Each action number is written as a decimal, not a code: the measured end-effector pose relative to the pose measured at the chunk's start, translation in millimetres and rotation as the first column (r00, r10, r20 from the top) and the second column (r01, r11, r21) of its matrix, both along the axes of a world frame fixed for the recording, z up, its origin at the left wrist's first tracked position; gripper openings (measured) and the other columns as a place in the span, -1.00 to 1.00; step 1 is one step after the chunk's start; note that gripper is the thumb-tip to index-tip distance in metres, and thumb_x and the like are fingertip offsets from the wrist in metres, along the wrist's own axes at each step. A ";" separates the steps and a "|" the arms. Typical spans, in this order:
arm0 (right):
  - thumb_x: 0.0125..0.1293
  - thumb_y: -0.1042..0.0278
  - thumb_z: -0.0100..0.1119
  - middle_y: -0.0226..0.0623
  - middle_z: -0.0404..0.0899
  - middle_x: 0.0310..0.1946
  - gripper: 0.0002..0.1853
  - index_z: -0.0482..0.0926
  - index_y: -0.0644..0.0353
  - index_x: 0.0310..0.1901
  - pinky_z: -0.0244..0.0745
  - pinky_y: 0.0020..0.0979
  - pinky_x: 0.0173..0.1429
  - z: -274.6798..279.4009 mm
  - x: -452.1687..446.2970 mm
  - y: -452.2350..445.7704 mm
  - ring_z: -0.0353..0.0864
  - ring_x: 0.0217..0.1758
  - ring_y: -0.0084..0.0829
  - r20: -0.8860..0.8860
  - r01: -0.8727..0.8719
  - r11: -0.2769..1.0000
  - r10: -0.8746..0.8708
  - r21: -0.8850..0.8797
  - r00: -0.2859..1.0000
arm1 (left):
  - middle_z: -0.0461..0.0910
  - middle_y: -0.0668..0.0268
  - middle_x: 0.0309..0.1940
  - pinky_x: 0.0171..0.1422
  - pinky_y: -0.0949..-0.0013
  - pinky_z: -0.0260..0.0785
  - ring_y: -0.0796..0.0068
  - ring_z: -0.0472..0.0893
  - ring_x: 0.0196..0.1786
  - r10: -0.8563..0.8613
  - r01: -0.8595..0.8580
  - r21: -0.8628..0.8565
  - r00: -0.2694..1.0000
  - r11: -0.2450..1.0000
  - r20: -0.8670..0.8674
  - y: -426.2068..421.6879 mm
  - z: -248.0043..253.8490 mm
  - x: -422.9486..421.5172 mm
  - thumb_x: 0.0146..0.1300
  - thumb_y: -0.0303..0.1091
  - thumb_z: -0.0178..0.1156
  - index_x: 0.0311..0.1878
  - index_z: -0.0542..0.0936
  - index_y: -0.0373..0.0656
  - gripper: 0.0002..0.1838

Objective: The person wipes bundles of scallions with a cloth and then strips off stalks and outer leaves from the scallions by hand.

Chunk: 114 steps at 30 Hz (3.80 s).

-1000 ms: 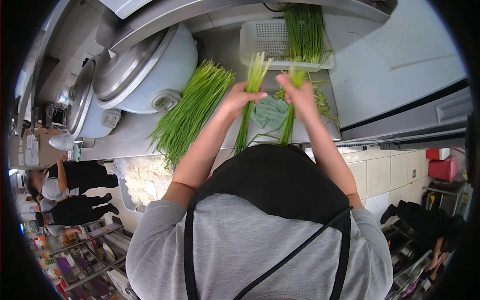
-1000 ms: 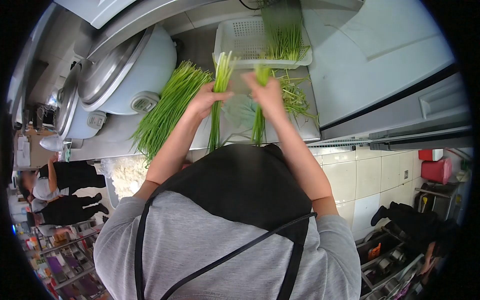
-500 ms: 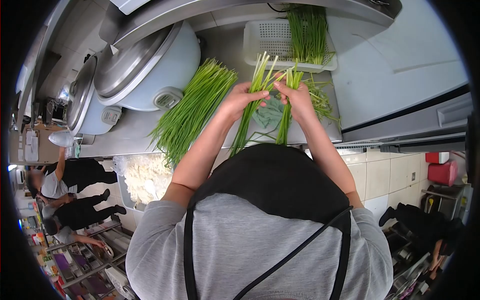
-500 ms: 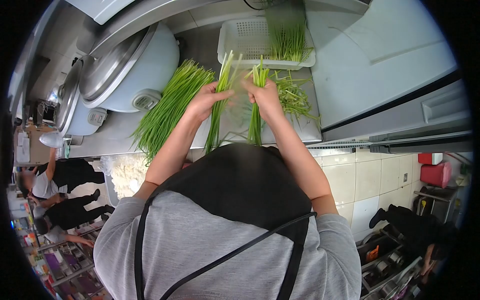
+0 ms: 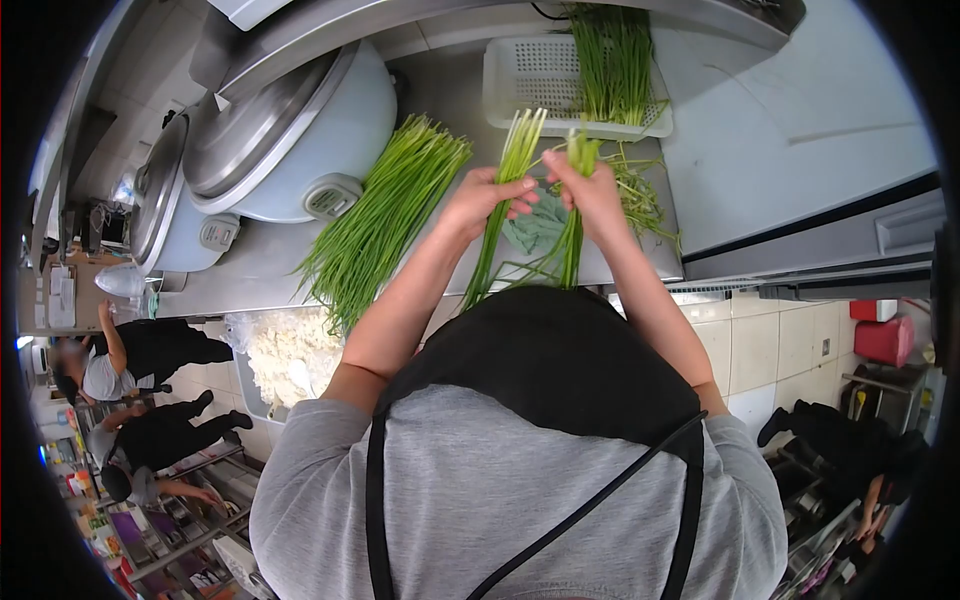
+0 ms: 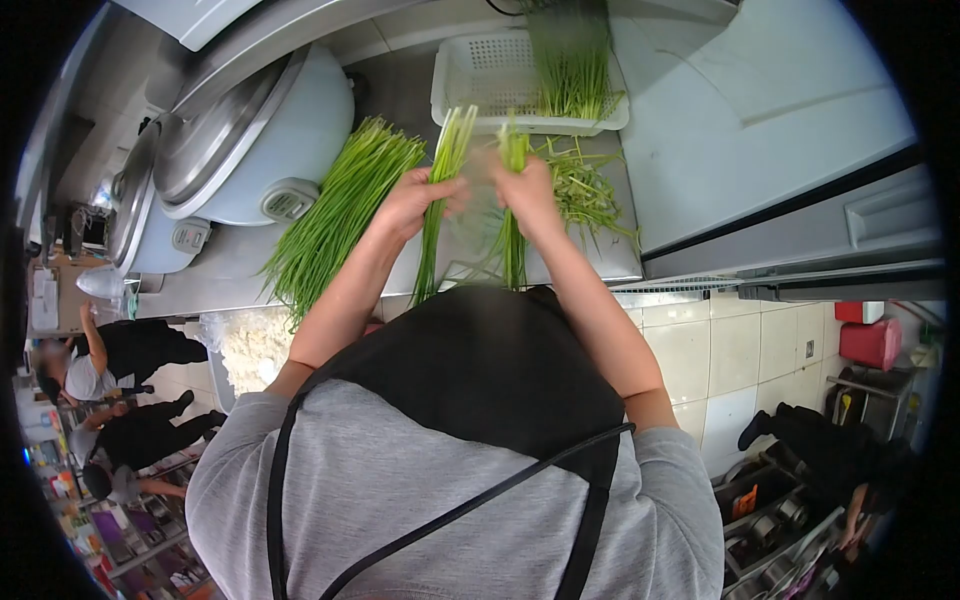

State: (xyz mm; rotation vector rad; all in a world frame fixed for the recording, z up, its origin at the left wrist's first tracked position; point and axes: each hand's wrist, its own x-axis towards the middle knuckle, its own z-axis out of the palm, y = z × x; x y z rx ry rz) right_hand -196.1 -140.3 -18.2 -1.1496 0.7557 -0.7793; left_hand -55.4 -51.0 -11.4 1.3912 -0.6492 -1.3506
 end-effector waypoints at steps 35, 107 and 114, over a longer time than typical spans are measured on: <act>0.07 0.30 0.20 -0.46 0.39 -0.63 -0.77 0.49 0.31 -0.36 0.17 -0.60 -0.56 -1.3 -5.5 -1.6 0.25 -0.65 -0.67 0.020 -0.057 0.998 0.057 0.017 0.998 | 0.54 0.08 -0.35 -0.28 0.42 0.41 0.36 0.56 -0.33 -0.014 0.011 -0.042 0.998 0.999 -0.055 2.5 -0.2 -1.3 0.11 -0.34 0.15 -0.18 0.44 -0.39 -0.70; 0.23 0.25 -0.02 -0.23 0.50 -0.42 -0.77 0.39 0.28 -0.26 0.42 -0.42 -0.31 10.9 -12.3 -21.2 0.52 -0.38 -0.42 0.227 0.058 0.978 -0.104 0.200 0.968 | 0.54 0.09 -0.28 -0.15 0.40 0.40 0.34 0.56 -0.23 -0.058 0.058 -0.016 0.997 0.998 -0.053 -8.7 4.7 -2.9 0.20 -0.27 0.02 -0.18 0.48 -0.41 -0.68; 0.10 0.26 0.17 -0.46 0.38 -0.62 -0.80 0.46 0.22 -0.36 0.17 -0.56 -0.54 9.4 -2.7 -12.4 0.24 -0.67 -0.63 0.165 -0.057 0.996 0.045 0.066 0.985 | 0.46 0.29 -0.54 -0.44 0.52 0.26 0.57 0.40 -0.54 -0.301 0.301 -0.030 0.954 0.953 0.011 -9.5 4.1 -0.6 0.19 -0.22 0.03 -0.16 0.47 -0.36 -0.66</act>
